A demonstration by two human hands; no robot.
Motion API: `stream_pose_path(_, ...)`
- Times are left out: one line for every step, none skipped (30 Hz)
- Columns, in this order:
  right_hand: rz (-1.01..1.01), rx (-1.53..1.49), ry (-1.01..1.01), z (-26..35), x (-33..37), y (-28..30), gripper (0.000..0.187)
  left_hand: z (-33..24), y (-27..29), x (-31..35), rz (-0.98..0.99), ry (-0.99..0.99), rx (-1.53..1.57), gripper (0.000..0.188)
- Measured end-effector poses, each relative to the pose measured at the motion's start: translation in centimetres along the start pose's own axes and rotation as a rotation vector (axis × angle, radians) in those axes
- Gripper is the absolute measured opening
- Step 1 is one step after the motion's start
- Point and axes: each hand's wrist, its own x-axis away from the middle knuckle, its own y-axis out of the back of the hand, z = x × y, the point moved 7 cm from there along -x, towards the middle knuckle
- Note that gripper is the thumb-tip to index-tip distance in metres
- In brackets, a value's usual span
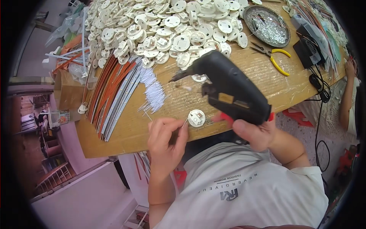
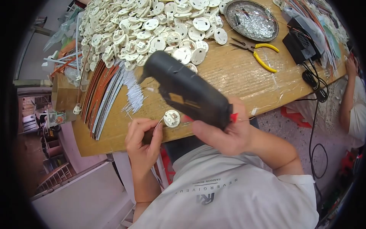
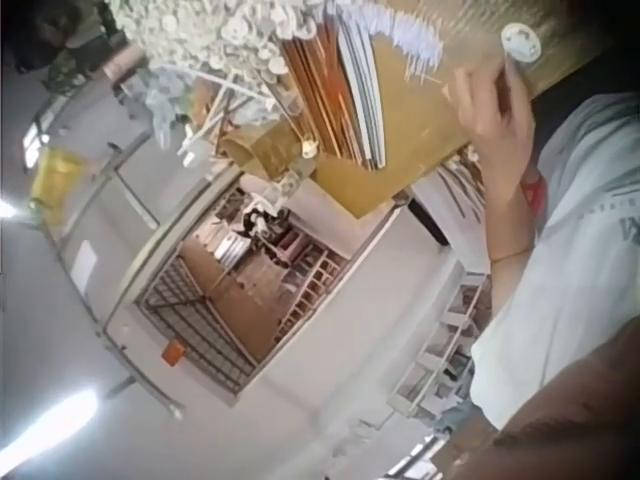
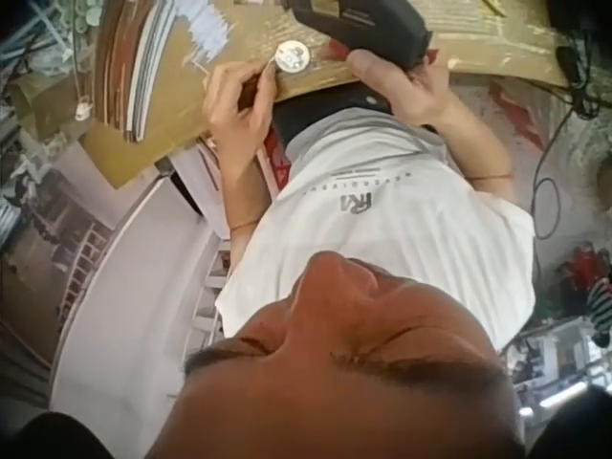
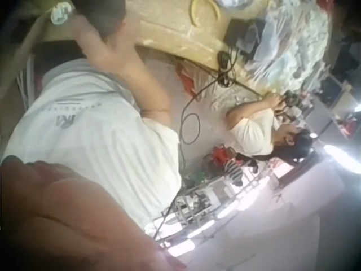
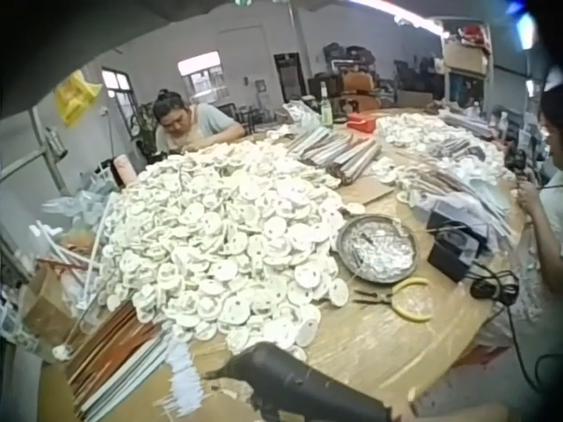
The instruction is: Using a hot glue gun to apply adhesive to small plastic components and attaching them to strips.
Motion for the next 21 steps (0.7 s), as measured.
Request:
stream_pose_path(0.000, -0.002, 0.000, 0.0, -0.1, -0.1, 0.025, 0.2, 0.0, 0.1, -0.026, 0.020, 0.044, 0.014)
stream_pose_path(0.047, 0.015, -0.046, -0.3, -0.2, -0.5, 0.026, 0.4, 0.1, 0.2, -0.052, 0.041, 0.089, 0.014)
stream_pose_path(0.094, 0.033, -0.092, -0.7, -0.3, -0.9, 0.027, 0.4, -0.1, 0.1, -0.050, 0.043, 0.090, 0.014)
stream_pose_path(0.057, -0.019, -0.101, -0.7, -0.3, -1.1, 0.028, 0.4, -0.2, 0.0, -0.056, 0.032, 0.117, 0.014)
stream_pose_path(0.053, -0.019, -0.102, -0.8, -0.3, -1.4, 0.028, 0.4, -0.3, -0.2, -0.063, 0.022, 0.144, 0.014)
stream_pose_path(0.031, -0.097, -0.066, -0.6, -0.4, -1.6, 0.029, 0.4, -0.6, -0.4, -0.060, 0.022, 0.147, 0.014)
stream_pose_path(0.009, -0.175, -0.029, -0.5, -0.4, -1.7, 0.029, 0.3, -0.8, -0.7, -0.064, 0.013, 0.174, 0.015)
stream_pose_path(0.006, -0.173, -0.030, -0.9, -0.5, -1.8, 0.029, 0.2, -1.0, -0.8, -0.069, 0.003, 0.201, 0.016)
stream_pose_path(0.045, -0.118, 0.057, -1.0, -0.4, -2.0, 0.029, 0.0, -1.2, -0.8, -0.067, 0.002, 0.204, 0.016)
stream_pose_path(0.082, -0.060, 0.145, -0.8, -0.3, -2.3, 0.030, 0.0, -1.4, -1.0, -0.071, 0.022, 0.239, 0.018)
stream_pose_path(0.078, -0.055, 0.146, -0.8, -0.5, -2.1, 0.030, 0.0, -1.5, -1.1, -0.074, 0.042, 0.273, 0.020)
stream_pose_path(0.136, 0.044, 0.202, -0.5, -0.6, -2.3, 0.030, -0.1, -1.6, -1.2, -0.072, 0.037, 0.279, 0.020)
stream_pose_path(0.193, 0.145, 0.257, -0.1, -0.7, -2.7, 0.031, -0.1, -1.6, -1.3, -0.067, 0.037, 0.282, 0.019)
stream_pose_path(0.118, 0.118, 0.310, 0.6, -1.2, -3.0, 0.030, -0.1, -1.6, -1.3, -0.062, 0.036, 0.286, 0.017)
stream_pose_path(0.114, 0.126, 0.312, 1.0, -1.2, -3.0, 0.030, -0.1, -1.7, -1.4, -0.061, 0.031, 0.293, 0.017)
stream_pose_path(0.112, 0.122, 0.229, 0.6, -1.3, -3.0, 0.028, -0.1, -1.6, -1.5, -0.066, 0.018, 0.280, 0.015)
stream_pose_path(0.109, 0.117, 0.146, 0.1, -1.4, -2.9, 0.026, -0.1, -1.6, -1.5, -0.070, 0.006, 0.268, 0.013)
stream_pose_path(0.108, 0.118, 0.144, 0.1, -1.5, -2.9, 0.026, -0.1, -1.8, -1.5, -0.069, 0.008, 0.270, 0.013)
stream_pose_path(0.083, 0.074, 0.088, -0.3, -1.5, -2.8, 0.025, 0.1, -1.9, -1.4, -0.071, 0.029, 0.285, 0.013)
stream_pose_path(0.058, 0.029, 0.033, -0.7, -1.5, -2.7, 0.024, 0.3, -1.9, -1.4, -0.072, 0.051, 0.299, 0.012)
stream_pose_path(0.054, 0.027, 0.031, -1.0, -1.5, -2.7, 0.024, 0.2, -1.8, -1.4, -0.067, 0.052, 0.299, 0.012)
